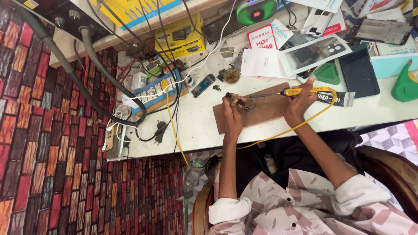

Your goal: The person solders a small electronic component on a wooden board using a soldering iron and solder wire. They repeatedly apply heat and solder to the component while holding it in place with their other hand.

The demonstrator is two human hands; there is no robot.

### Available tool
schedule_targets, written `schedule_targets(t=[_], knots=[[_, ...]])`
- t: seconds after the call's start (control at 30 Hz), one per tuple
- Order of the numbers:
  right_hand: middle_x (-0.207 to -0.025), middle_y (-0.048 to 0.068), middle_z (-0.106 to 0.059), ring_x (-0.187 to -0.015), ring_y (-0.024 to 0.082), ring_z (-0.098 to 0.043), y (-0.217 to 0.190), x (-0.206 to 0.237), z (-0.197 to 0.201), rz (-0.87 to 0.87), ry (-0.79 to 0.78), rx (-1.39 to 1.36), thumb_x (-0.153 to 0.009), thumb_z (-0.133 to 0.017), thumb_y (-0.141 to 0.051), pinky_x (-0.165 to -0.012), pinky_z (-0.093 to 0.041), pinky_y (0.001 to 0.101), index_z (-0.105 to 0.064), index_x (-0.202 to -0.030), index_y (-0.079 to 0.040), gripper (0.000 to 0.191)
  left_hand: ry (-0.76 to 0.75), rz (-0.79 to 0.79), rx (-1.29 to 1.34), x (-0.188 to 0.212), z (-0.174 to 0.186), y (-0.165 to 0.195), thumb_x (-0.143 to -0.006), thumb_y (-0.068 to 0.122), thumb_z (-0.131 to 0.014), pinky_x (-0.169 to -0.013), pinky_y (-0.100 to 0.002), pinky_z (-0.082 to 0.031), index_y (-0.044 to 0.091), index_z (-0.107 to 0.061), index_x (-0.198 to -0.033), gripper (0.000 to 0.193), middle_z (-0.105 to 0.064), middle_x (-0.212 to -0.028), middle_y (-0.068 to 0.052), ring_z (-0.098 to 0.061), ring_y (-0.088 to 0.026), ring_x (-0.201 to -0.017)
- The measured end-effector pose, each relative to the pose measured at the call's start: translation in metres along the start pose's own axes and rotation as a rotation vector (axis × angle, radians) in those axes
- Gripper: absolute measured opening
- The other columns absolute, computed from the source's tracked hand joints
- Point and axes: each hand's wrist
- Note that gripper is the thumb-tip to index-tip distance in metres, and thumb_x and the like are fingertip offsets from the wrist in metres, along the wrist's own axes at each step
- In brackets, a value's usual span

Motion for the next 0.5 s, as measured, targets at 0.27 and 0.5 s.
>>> schedule_targets(t=[0.27, 0.5], knots=[[-0.063, 0.003, -0.051, -0.048, 0.012, -0.046, -0.003, 0.001, -0.001, -0.008, 0.006, 0.007, -0.105, -0.056, -0.055, -0.041, -0.035, 0.0267, -0.048, -0.072, -0.007, 0.059, 0.059, -0.026, -0.06, -0.001, 0.007, 0.012, -0.11, 0.008, -0.036, -0.08, -0.029, -0.051, 0.002, -0.05, -0.115, 0.015, -0.071, -0.097, -0.009, -0.06, -0.013, -0.082], [-0.06, 0.004, -0.051, -0.047, 0.013, -0.047, -0.002, 0.004, 0.0, 0.046, -0.052, 0.028, -0.107, -0.057, -0.047, -0.043, -0.035, 0.0268, -0.047, -0.07, -0.007, 0.055, 0.16, -0.04, -0.103, -0.003, 0.007, 0.024, -0.114, 0.01, -0.037, -0.078, -0.029, -0.05, 0.002, -0.051, -0.112, 0.017, -0.071, -0.093, -0.008, -0.058, -0.014, -0.079]])
Point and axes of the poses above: each hand's wrist, its own x-axis away from the middle knuckle, its own z-axis out of the back of the hand, y = z × x
